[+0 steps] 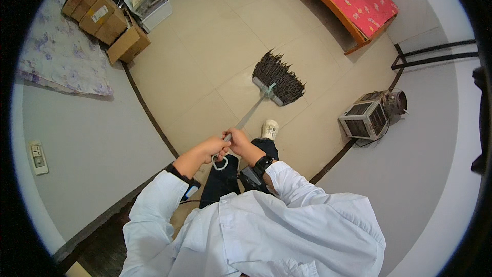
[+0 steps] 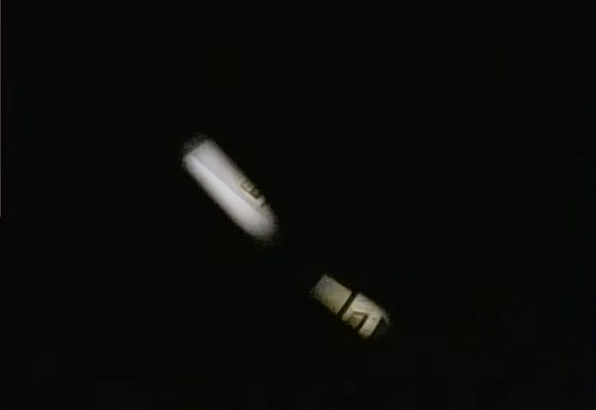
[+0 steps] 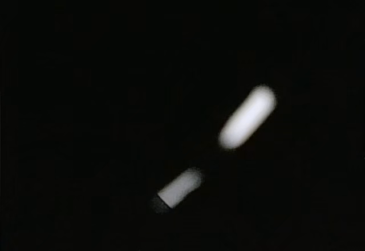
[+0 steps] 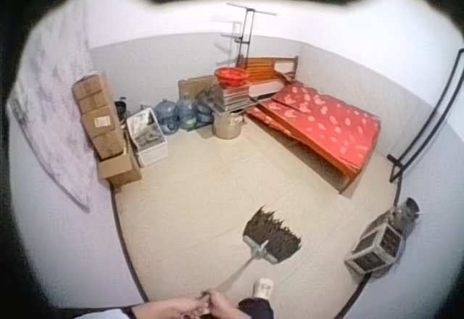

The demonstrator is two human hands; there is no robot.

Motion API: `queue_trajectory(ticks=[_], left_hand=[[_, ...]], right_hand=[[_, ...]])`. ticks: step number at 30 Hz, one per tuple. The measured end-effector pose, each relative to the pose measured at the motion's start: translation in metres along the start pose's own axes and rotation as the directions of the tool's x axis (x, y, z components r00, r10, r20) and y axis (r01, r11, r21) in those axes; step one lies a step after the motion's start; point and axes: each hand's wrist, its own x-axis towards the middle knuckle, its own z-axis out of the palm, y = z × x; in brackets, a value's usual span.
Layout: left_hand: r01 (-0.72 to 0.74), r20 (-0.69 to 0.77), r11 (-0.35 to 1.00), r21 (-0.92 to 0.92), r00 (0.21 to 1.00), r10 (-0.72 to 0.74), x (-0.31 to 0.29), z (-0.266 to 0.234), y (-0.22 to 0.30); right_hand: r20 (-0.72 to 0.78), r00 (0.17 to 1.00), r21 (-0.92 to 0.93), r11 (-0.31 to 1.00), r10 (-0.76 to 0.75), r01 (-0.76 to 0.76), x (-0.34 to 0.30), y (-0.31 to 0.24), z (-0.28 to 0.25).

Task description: The person mops a tiled floor with a string mop, moving back and forth across the room and around obstacles such as boxes, a bed, and a heater. The person adjusts grip and direction to cover different areas.

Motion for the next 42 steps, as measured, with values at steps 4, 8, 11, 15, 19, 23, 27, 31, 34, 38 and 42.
queue_trajectory(ticks=[4,8,11,15,19,23,27,31,34,38,42], left_hand=[[0.028,-0.055,0.97,0.242,0.998,-0.015,-0.032,-0.011,-0.017],[-0.004,-0.041,0.886,0.464,0.999,0.025,-0.029,-0.041,-0.005],[0.012,-0.051,0.783,0.622,0.998,0.025,-0.016,-0.067,0.033],[-0.07,0.018,0.438,0.896,0.992,0.121,0.014,-0.068,0.115],[-0.097,0.056,0.31,0.946,0.989,0.137,0.054,-0.038,0.181],[-0.107,0.05,0.771,0.627,0.994,0.097,0.098,-0.004,0.209],[-0.102,0.175,0.99,0.102,0.981,0.083,0.171,0.056,0.259],[-0.102,0.086,0.994,0.029,0.991,0.099,0.228,0.098,0.305],[-0.127,0.116,0.992,-0.014,0.985,0.128,0.234,0.072,0.319],[-0.145,0.084,0.976,-0.161,0.984,0.16,0.214,0.03,0.312],[-0.185,0.0,0.934,-0.306,0.981,0.195,0.195,0.018,0.285]], right_hand=[[0.054,0.997,0.01,0.998,0.057,-0.058,-0.013,0.034,0.009],[0.042,0.999,0.135,0.991,-0.025,0.019,0.007,0.05,0.032],[0.035,0.991,0.295,0.948,-0.133,0.117,0.035,0.037,0.057],[0.006,0.96,0.429,0.868,-0.281,0.252,0.071,-0.026,0.072],[-0.069,0.963,0.473,0.842,-0.26,0.261,0.099,-0.097,0.055],[-0.085,0.977,0.278,0.937,-0.196,0.212,0.117,-0.158,0.006],[-0.164,0.948,0.122,0.948,-0.274,0.295,0.141,-0.268,-0.06],[-0.161,0.95,0.088,0.954,-0.269,0.285,0.163,-0.355,-0.09],[-0.128,0.958,-0.014,0.966,-0.258,0.258,0.185,-0.372,-0.069],[-0.045,0.982,-0.111,0.978,-0.181,0.175,0.2,-0.359,-0.024],[0.007,0.992,-0.266,0.956,-0.126,0.123,0.195,-0.339,0.004]])
